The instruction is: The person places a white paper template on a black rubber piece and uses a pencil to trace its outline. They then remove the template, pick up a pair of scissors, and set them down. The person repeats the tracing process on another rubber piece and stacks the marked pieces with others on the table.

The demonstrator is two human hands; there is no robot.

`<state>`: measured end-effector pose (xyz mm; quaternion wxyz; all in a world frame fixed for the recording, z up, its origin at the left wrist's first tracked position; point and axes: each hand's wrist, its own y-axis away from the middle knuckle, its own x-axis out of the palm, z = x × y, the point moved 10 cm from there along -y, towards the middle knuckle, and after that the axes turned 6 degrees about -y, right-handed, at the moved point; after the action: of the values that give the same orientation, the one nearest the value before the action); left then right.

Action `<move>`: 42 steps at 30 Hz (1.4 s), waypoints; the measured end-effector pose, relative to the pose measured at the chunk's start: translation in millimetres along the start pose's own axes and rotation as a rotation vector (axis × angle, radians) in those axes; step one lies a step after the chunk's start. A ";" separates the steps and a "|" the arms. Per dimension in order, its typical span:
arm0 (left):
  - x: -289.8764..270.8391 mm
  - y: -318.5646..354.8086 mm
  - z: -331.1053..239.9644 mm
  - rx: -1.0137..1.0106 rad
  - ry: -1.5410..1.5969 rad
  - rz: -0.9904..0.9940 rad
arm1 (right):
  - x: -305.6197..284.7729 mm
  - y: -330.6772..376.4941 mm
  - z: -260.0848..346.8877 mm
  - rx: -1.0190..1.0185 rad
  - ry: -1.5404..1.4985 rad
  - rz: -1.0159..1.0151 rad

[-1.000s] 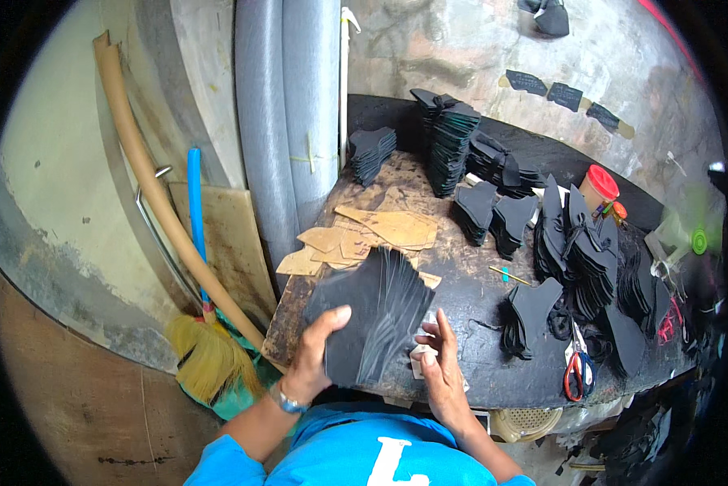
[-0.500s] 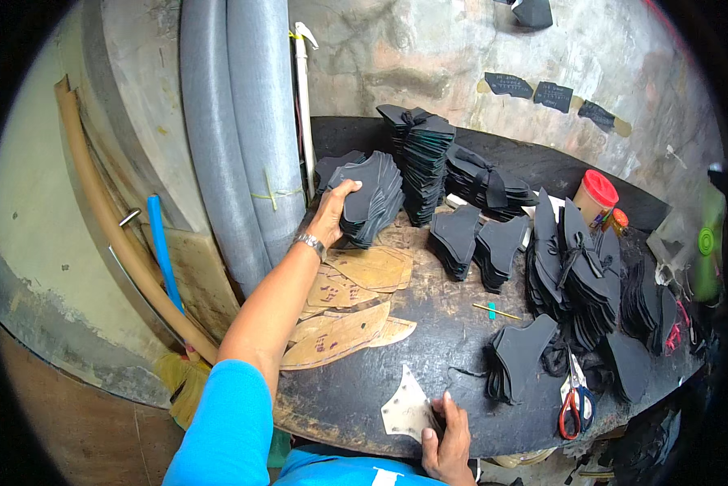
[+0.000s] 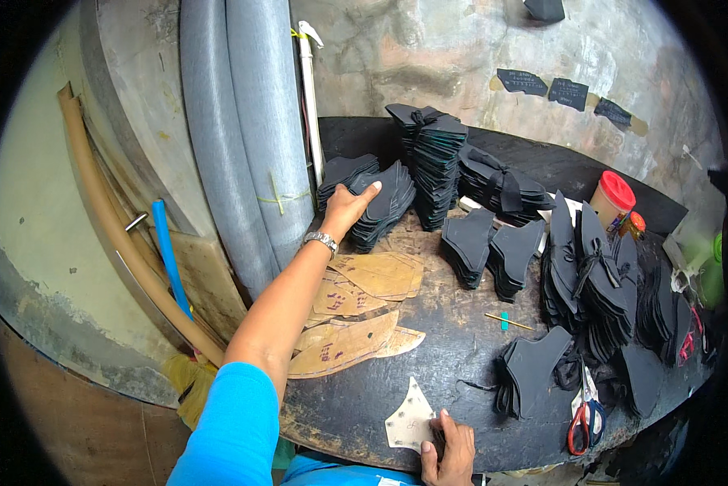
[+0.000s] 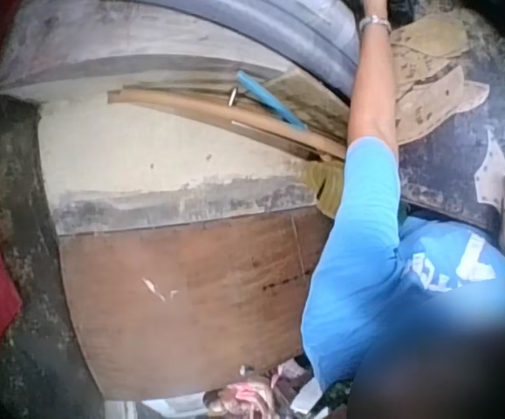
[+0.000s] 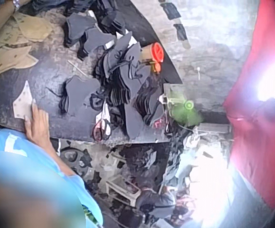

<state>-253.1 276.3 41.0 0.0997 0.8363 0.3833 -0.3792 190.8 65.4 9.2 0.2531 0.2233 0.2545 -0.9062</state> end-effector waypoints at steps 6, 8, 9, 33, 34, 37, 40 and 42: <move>-22.8 43.4 -15.6 0.069 0.027 -0.052 | -0.2 0.1 2.4 -0.020 0.001 -0.011; -25.7 79.7 -39.4 0.325 -0.057 -0.241 | -0.4 -0.8 3.7 -0.020 0.001 -0.012; -15.8 91.1 -41.0 0.372 -0.040 -0.212 | -0.7 -1.3 4.0 -0.016 0.005 -0.012; 31.6 69.8 11.7 0.394 0.002 -0.207 | 89.5 -301.7 -68.6 0.036 0.392 0.049; 33.8 68.7 13.2 0.399 0.014 -0.165 | 100.0 -308.2 -78.9 0.113 0.478 0.072; 33.6 66.5 15.7 0.365 0.000 -0.165 | 109.2 -321.4 -91.9 0.239 0.449 0.102; 31.5 63.9 18.6 0.327 0.032 -0.173 | 103.5 -329.1 -89.1 0.237 0.354 0.103; 28.7 62.5 19.1 0.316 0.052 -0.194 | 100.0 -334.6 -89.4 0.252 0.098 0.125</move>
<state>-206.9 240.9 -0.4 -0.0800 0.8101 0.4004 -0.4208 -53.3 330.6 3.5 0.2663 0.3130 0.1362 -0.9015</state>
